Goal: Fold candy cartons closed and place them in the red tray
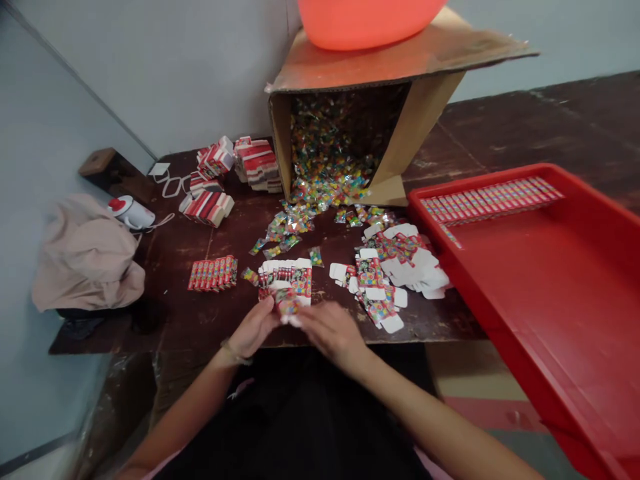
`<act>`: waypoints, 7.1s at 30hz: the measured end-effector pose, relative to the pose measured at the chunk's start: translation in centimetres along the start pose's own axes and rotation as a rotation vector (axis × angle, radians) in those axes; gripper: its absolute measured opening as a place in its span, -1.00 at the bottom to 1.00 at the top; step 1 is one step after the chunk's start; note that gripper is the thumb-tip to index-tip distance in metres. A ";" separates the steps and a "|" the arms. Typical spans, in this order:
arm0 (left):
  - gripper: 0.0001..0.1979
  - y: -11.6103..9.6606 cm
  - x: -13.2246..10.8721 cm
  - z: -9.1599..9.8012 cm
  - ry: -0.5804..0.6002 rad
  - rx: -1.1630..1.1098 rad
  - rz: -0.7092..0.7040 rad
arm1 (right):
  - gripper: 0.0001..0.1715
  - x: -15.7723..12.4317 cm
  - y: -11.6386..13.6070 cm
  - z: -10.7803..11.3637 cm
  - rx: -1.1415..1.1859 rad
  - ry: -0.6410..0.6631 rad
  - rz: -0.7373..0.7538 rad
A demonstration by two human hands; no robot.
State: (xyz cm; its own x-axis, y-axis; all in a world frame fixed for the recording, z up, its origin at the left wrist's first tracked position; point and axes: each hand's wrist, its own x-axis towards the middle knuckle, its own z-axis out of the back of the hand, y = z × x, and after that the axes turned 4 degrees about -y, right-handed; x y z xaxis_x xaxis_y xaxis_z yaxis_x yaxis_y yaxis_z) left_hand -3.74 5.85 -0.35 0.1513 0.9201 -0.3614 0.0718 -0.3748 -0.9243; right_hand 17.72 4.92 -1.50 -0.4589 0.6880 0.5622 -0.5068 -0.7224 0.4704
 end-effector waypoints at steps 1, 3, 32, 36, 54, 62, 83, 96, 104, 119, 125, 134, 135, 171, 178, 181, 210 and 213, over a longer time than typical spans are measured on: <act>-0.56 0.0 -0.1 -0.5 0.089 -0.161 0.105 | -0.73 0.2 0.8 -0.1 0.058 0.055 0.055; -0.63 0.1 0.0 -1.4 0.120 -0.331 0.224 | -0.72 0.4 1.8 -0.7 0.140 0.124 0.055; -0.56 3.0 -0.5 -4.1 -0.204 0.103 -0.186 | -0.73 1.7 0.6 0.9 0.605 0.098 -0.752; -0.54 3.2 -2.0 -4.2 -0.172 0.117 -0.231 | -0.69 -0.3 1.4 0.5 0.852 0.036 -0.917; -0.62 2.5 -2.8 -3.7 0.062 0.044 -0.093 | -0.53 -0.7 1.5 0.2 1.076 0.135 -1.086; -0.71 3.8 -4.3 -3.3 -0.023 0.109 -0.075 | -0.61 -2.5 3.2 -1.4 1.018 -0.061 -1.138; -0.65 1.8 -4.1 -4.6 0.320 -0.506 0.530 | -0.49 0.0 2.4 1.2 1.028 0.355 -0.995; -0.58 3.4 -5.5 -2.4 0.440 -0.439 0.405 | -0.73 2.2 0.5 3.3 0.748 0.544 -0.325; -0.53 2.9 -5.5 -1.2 0.353 -0.371 0.319 | -0.60 -0.5 3.6 2.3 0.587 0.406 -0.347; -0.71 -0.1 0.5 1.7 0.225 0.404 -0.150 | -0.65 7.6 -7.0 -1.0 0.279 0.269 -0.419; -0.48 0.7 2.2 -0.3 0.099 -0.117 0.026 | -0.70 7.7 -11.2 -2.2 -0.019 0.197 -0.441; -0.51 0.6 2.0 -2.0 0.066 -0.131 0.116 | -0.80 9.4 -3.2 3.6 0.449 0.325 -0.308; -0.52 0.5 1.9 -2.2 0.076 -0.105 0.105 | -0.81 9.6 -2.8 3.4 0.401 0.327 -0.246; -0.65 1.2 1.3 0.3 0.214 0.080 0.089 | -0.62 4.2 -0.1 -0.7 0.622 0.282 -0.305; -0.64 0.2 0.7 0.9 0.287 -0.164 0.135 | -0.68 5.4 0.6 -0.8 0.602 0.152 -0.456; -0.59 -0.1 -0.2 1.3 0.308 -0.179 0.177 | -0.68 5.1 0.3 -0.9 0.550 0.172 -0.368; -0.59 -2.5 3.4 10.9 -0.796 1.310 -0.454 | -0.84 13.4 0.9 -13.3 -0.169 0.423 -0.279; -0.63 -2.4 3.9 10.2 -0.764 1.302 -0.502 | -0.86 11.7 2.5 -13.3 -0.175 0.410 -0.124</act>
State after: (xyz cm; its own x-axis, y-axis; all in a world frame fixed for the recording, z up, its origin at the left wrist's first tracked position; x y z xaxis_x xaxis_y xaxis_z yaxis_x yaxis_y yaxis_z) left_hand -13.38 11.48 -0.81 -0.1652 0.9032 0.3961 -0.9564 -0.0487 -0.2879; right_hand 1.37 12.14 -2.79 -0.6200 0.7645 0.1765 -0.6754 -0.6345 0.3758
